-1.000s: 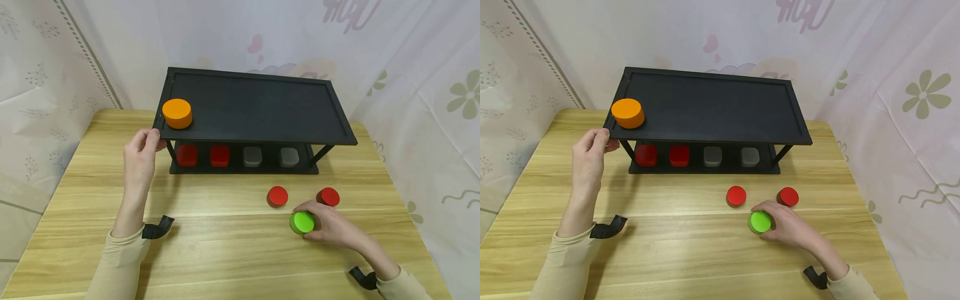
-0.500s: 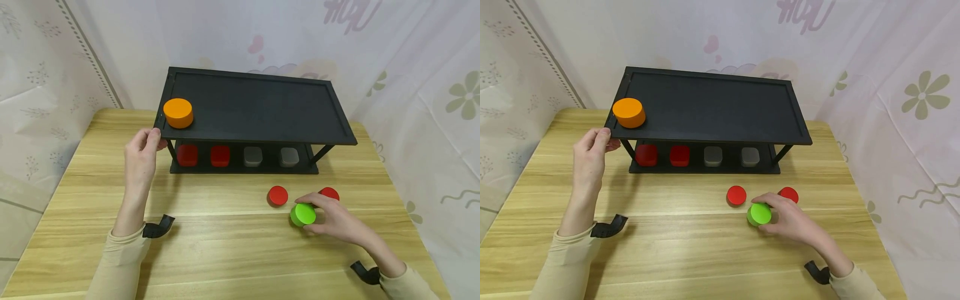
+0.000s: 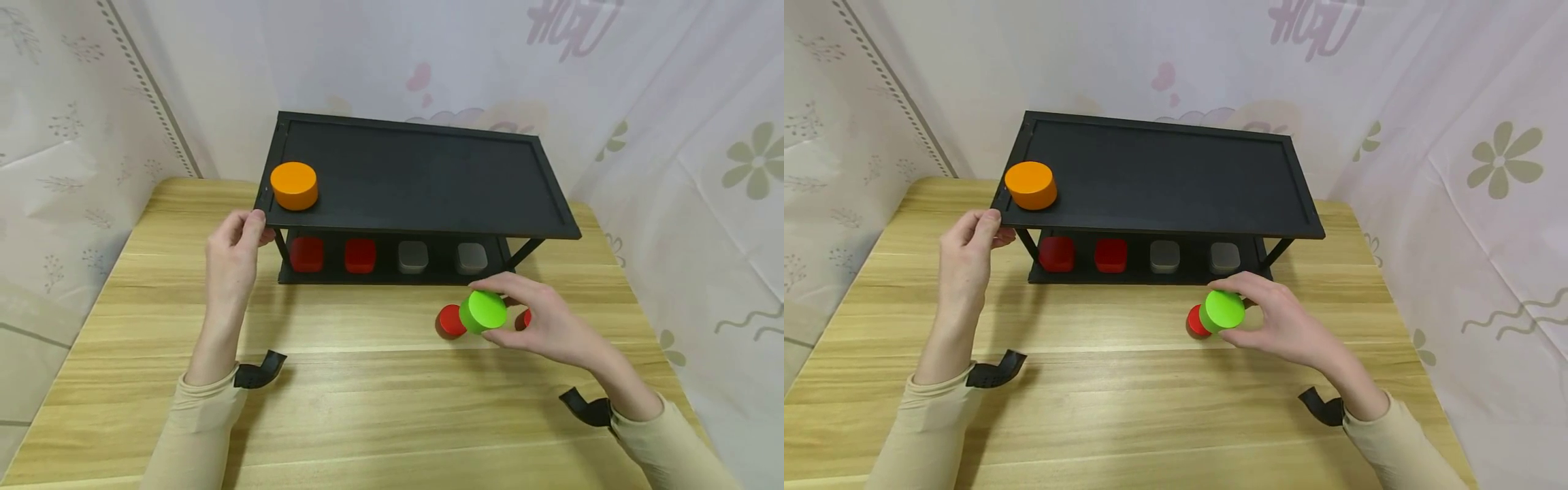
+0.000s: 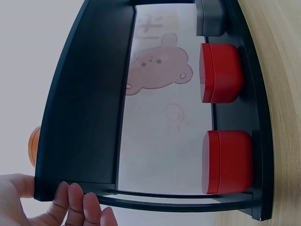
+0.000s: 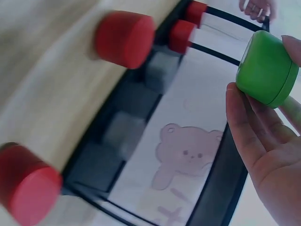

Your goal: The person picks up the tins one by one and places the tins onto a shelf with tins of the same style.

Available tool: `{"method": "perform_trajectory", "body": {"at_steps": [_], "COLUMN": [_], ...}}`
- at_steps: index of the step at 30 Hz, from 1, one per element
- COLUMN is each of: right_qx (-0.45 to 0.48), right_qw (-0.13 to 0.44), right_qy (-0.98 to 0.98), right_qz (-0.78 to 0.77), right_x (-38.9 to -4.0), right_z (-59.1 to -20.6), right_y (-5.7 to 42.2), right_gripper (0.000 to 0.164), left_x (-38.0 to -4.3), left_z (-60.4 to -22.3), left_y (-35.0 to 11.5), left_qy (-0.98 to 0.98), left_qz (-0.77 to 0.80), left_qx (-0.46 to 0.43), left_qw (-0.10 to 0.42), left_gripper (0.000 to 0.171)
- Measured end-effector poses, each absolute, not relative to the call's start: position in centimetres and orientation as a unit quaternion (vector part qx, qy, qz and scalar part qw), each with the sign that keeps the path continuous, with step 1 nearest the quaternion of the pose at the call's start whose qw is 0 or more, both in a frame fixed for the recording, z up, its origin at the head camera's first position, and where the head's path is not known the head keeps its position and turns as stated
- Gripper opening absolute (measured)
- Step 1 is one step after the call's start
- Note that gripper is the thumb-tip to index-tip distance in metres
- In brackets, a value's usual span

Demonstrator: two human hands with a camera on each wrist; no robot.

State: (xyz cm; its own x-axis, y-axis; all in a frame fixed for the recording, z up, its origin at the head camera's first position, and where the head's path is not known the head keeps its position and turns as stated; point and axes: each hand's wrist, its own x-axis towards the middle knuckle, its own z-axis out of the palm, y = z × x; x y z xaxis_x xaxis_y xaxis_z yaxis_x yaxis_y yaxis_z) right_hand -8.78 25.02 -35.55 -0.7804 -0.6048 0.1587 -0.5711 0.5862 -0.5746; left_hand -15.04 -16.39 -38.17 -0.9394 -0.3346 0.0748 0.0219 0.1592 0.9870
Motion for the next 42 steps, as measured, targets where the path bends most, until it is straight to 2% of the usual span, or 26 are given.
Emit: {"method": "perform_trajectory", "body": {"at_steps": [10, 17, 33, 42], "right_qx": [-0.332, -0.325, -0.315, -0.287], "right_qw": [0.024, 0.033, 0.027, 0.018], "right_qy": [0.887, 0.881, 0.855, 0.872], "right_qz": [-0.32, -0.343, -0.411, -0.397], "right_x": [-10.8, -10.7, -13.8, -16.1], "right_z": [-32.6, -28.7, -27.4, -26.7], "right_y": [22.1, 18.4, 14.3, 11.9], "right_gripper": [0.068, 0.061, 0.055, 0.052], "left_x": [-15.1, -15.0, -14.7, -14.6], "left_z": [-38.0, -37.9, -38.1, -38.1], "left_y": [-16.3, -16.3, -16.6, -16.6], "left_qy": [-0.753, -0.751, -0.761, -0.759], "left_qz": [-0.636, -0.638, -0.628, -0.631], "left_qx": [0.098, 0.094, 0.101, 0.102], "left_qw": [0.14, 0.139, 0.127, 0.126], "left_gripper": [0.041, 0.043, 0.042, 0.042]}}
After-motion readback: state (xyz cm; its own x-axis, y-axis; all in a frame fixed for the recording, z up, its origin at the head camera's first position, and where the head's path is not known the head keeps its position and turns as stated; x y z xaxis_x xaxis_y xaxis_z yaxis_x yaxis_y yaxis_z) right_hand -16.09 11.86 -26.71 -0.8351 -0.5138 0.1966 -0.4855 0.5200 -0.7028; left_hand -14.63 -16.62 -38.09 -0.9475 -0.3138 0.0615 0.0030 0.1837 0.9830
